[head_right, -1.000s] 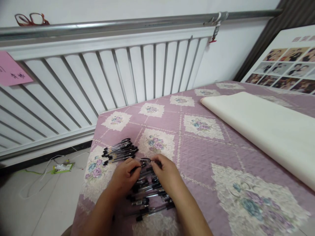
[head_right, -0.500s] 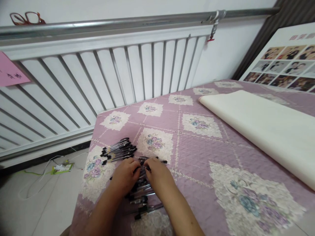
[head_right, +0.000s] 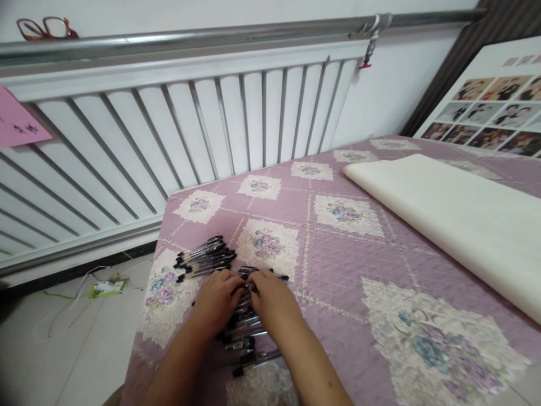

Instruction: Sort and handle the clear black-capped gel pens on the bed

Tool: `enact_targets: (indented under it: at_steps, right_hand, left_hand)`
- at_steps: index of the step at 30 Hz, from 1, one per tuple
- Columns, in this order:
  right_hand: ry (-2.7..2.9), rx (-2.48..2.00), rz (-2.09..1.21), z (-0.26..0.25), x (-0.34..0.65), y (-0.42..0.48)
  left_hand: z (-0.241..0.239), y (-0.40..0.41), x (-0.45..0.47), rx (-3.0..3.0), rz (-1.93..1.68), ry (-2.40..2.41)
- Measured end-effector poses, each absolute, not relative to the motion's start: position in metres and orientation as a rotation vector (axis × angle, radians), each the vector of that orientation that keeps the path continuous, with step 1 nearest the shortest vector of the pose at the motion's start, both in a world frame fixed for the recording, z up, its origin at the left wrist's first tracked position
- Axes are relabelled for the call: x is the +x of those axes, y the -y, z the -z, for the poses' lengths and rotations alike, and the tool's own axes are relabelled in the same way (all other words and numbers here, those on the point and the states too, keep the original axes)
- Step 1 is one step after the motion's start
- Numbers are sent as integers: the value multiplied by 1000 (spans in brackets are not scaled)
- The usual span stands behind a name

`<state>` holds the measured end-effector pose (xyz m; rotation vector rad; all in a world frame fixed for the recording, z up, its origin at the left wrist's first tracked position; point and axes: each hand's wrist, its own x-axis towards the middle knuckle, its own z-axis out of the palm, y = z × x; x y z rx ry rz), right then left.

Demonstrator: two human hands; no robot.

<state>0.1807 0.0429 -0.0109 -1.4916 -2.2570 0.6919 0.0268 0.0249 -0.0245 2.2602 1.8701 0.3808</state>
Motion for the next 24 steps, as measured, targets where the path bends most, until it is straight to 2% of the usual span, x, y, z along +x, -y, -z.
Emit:
enact_targets:
  at_steps: [7,13,17,24]
  right_hand:
    - [1946,-1513,-748,6,189,-46]
    - [1951,-1410,-753,-2,187,-45]
    - [1983,-1510,-746,-7,186,-44]
    - [1939,-1440,-851,7,181,-46]
  left_hand:
    - [24,-24,26,2267,-450,-1829]
    - [30,-27,18,2175,-699,-1849]
    - [35,-32,-3,2112,-845,-1995]
    - [40,-38,-24,1998,-706,-2231]
